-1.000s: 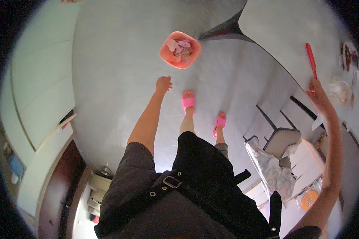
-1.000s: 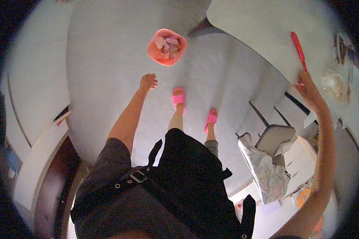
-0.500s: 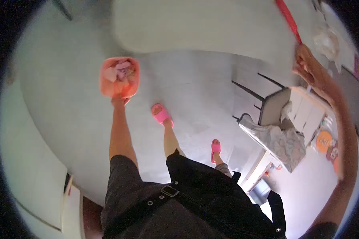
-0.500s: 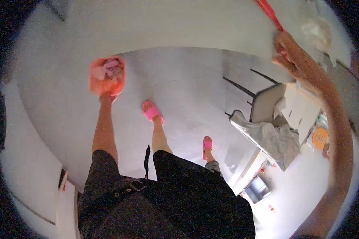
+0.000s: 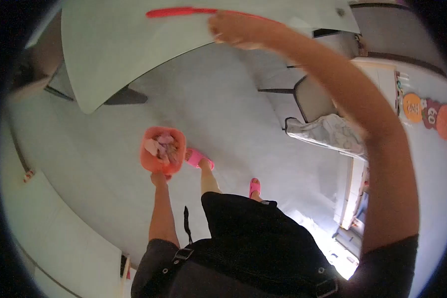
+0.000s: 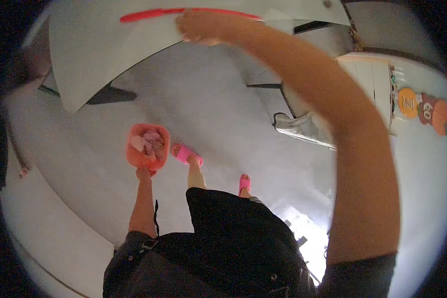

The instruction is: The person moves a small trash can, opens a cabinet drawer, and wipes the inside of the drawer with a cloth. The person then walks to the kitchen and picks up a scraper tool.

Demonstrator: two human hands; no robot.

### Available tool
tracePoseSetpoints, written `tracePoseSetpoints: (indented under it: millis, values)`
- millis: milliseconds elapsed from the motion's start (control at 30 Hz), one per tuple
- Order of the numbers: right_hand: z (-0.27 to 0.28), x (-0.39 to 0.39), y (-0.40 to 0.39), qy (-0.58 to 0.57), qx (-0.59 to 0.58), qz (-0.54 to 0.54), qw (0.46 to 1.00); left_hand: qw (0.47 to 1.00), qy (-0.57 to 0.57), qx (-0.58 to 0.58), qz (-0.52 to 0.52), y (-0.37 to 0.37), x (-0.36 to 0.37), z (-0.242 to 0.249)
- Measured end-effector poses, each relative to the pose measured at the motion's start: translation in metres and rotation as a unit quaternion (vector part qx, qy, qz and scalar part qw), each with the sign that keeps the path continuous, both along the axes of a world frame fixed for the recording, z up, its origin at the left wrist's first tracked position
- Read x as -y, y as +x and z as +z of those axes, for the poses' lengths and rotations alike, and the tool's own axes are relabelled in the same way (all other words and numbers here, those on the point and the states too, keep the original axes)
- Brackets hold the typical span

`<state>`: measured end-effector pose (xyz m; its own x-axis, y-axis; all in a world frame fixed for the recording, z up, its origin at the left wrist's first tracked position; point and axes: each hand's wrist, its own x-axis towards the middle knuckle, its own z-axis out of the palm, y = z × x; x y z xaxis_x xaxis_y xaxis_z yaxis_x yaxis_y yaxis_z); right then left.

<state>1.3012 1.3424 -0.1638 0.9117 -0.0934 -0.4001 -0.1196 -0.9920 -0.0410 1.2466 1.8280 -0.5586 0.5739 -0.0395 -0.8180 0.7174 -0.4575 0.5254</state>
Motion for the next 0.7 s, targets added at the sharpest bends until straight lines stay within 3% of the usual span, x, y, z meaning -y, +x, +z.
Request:
tracePoseSetpoints:
  millis: [100,167,200,267,333,367,400,433,467,500,533,600,633,700]
  values:
    - [-0.025,-0.006,-0.036,-0.007,0.225,0.029,0.974,0.995,-0.023,-0.011,-0.097,-0.028,0.001,0.055]
    - [-0.033,-0.039,-0.074,0.056,0.227,-0.13,0.964,0.987,-0.033,0.023,-0.154,-0.056,0.011,0.096]
    - [-0.031,-0.066,-0.093,0.24,0.112,-0.352,0.898,0.983,-0.033,0.045,-0.178,-0.067,0.016,0.122]
    - [-0.022,-0.117,-0.163,0.163,0.019,-0.161,0.973,0.978,-0.052,0.062,-0.19,-0.102,0.02,0.161]
    - [-0.064,-0.161,-0.259,0.196,0.105,-0.147,0.964,0.915,-0.058,0.185,-0.354,-0.139,0.028,0.207]
    - [-0.055,-0.182,-0.289,0.23,0.034,-0.159,0.96,0.871,-0.064,0.233,-0.428,-0.148,0.03,0.221]
    - [-0.011,-0.2,-0.328,0.258,0.02,-0.244,0.935,0.821,-0.071,0.284,-0.49,-0.157,0.032,0.236]
    - [-0.007,-0.212,-0.375,0.264,0.035,-0.263,0.927,0.767,-0.078,0.326,-0.548,-0.173,0.035,0.25]
    - [-0.047,-0.22,-0.427,0.238,0.0,-0.206,0.949,0.704,-0.085,0.366,-0.602,-0.187,0.04,0.261]
    - [-0.023,-0.231,-0.479,0.281,0.022,-0.318,0.905,0.714,-0.101,0.363,-0.59,-0.207,0.041,0.268]
    - [-0.044,-0.247,-0.539,0.256,0.083,-0.377,0.886,0.722,-0.12,0.359,-0.579,-0.228,0.045,0.273]
    - [-0.03,-0.264,-0.648,0.265,0.121,-0.47,0.833,0.767,-0.121,0.311,-0.548,-0.276,0.058,0.288]
    - [-0.026,-0.278,-0.688,0.256,0.147,-0.511,0.807,0.801,-0.117,0.272,-0.521,-0.294,0.062,0.269]
    - [0.038,-0.288,-0.745,0.317,0.086,-0.626,0.707,0.763,-0.141,0.307,-0.551,-0.334,0.082,0.277]
